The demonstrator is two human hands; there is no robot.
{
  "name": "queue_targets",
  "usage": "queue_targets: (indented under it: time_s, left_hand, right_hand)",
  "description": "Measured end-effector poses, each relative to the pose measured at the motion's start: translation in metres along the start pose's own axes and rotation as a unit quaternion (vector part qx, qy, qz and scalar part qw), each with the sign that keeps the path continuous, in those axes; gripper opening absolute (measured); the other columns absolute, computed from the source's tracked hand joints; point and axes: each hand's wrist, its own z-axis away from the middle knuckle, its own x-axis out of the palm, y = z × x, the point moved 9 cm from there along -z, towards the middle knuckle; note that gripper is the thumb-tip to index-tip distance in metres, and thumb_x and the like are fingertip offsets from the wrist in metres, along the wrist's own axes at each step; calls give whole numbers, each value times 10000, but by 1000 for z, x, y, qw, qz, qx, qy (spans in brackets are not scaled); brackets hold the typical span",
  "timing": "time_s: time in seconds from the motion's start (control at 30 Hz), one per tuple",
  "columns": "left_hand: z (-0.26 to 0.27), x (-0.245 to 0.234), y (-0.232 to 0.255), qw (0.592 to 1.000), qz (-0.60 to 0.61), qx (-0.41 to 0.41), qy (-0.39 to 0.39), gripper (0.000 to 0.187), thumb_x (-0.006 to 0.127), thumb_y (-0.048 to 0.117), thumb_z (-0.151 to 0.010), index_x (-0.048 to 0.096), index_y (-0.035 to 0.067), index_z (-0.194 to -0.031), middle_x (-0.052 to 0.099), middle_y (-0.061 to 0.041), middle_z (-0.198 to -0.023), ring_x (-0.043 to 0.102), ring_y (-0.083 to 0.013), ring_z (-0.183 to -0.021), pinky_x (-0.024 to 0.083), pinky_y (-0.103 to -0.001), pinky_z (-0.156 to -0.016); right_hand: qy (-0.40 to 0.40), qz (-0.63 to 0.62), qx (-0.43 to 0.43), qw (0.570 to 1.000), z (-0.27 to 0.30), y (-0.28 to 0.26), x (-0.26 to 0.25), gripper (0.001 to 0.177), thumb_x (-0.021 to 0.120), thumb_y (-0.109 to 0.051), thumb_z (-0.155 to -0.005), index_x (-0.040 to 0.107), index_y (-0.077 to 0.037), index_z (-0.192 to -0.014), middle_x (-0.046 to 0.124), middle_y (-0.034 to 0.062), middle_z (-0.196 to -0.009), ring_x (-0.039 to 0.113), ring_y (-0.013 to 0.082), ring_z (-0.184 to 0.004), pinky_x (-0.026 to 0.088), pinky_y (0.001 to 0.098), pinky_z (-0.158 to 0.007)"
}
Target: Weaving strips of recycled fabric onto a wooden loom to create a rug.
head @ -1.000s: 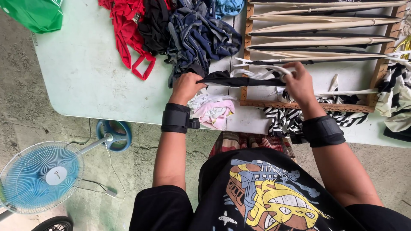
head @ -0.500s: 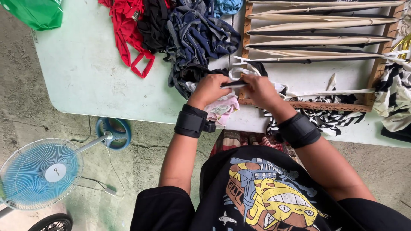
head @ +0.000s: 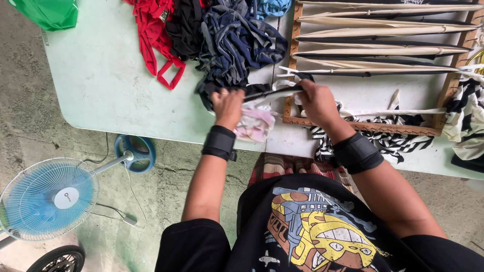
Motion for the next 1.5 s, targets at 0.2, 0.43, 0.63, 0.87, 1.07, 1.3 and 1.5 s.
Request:
queue_targets:
  time_s: [0.2,0.43,0.63,0.87,1.07,1.3,1.5]
  left_hand:
    - [9,-67,-67,996,0,-66,65,254,602,-49,-929,704,133,-1075,745,-55,-1005,650,-266,-1048,269,-564,-1108]
    - [8,-80,-55,994,-32,-101,0,385,742,-18,-729,697,179,-1057,698,-62,-1141,560,-329,-1234,217,-610,-1103]
    - [15,-94,15,996,-10,-61,-64,713,959,240,-520,642,120,-1147,568,-134,-1253,496,-347,-1239,192,-631,-1123]
    - [3,-61,111,981,164,101,25,65,814,178,-812,760,194,-845,664,-9,-1117,565,-267,-1101,378,-489,-1028]
    - [-3,-53,141,979,164,118,33,129,765,64,-768,751,171,-840,647,-62,-1164,592,-298,-1104,476,-457,-924]
    - [7,-119,163,917,307,223,126,567,747,147,-697,597,-10,-1222,639,-159,-1161,627,-351,-1013,474,-489,-856]
    - [-6,-111,151,899,360,202,147,229,537,135,-985,622,-24,-1127,660,-164,-1080,677,-295,-974,569,-406,-868]
  right_hand:
    - [72,-71,71,992,5,31,-38,110,664,-111,-1048,693,-25,-1110,736,100,-833,625,146,-663,485,340,-565]
    - [-138,-23,53,989,12,14,-19,200,728,-242,-968,761,-124,-1127,758,80,-816,673,178,-628,533,366,-579]
    - [-137,-8,-166,977,22,3,-22,237,800,-291,-878,802,-163,-1077,769,108,-1084,737,274,-810,594,430,-760]
    - [-102,56,-22,993,3,56,-2,211,683,-148,-954,786,-188,-1134,738,56,-1189,732,271,-898,595,378,-827]
    - [-196,146,-77,967,-1,29,21,416,622,12,-869,723,-165,-1232,581,48,-1462,615,337,-1061,518,424,-929]
    - [-166,-33,-190,967,-5,1,-22,389,681,11,-904,754,-181,-1235,682,9,-1292,644,239,-1145,476,402,-1032]
    - [-158,-201,-6,967,-18,2,-25,340,830,-167,-836,639,-108,-1110,606,27,-1323,577,183,-977,518,358,-832]
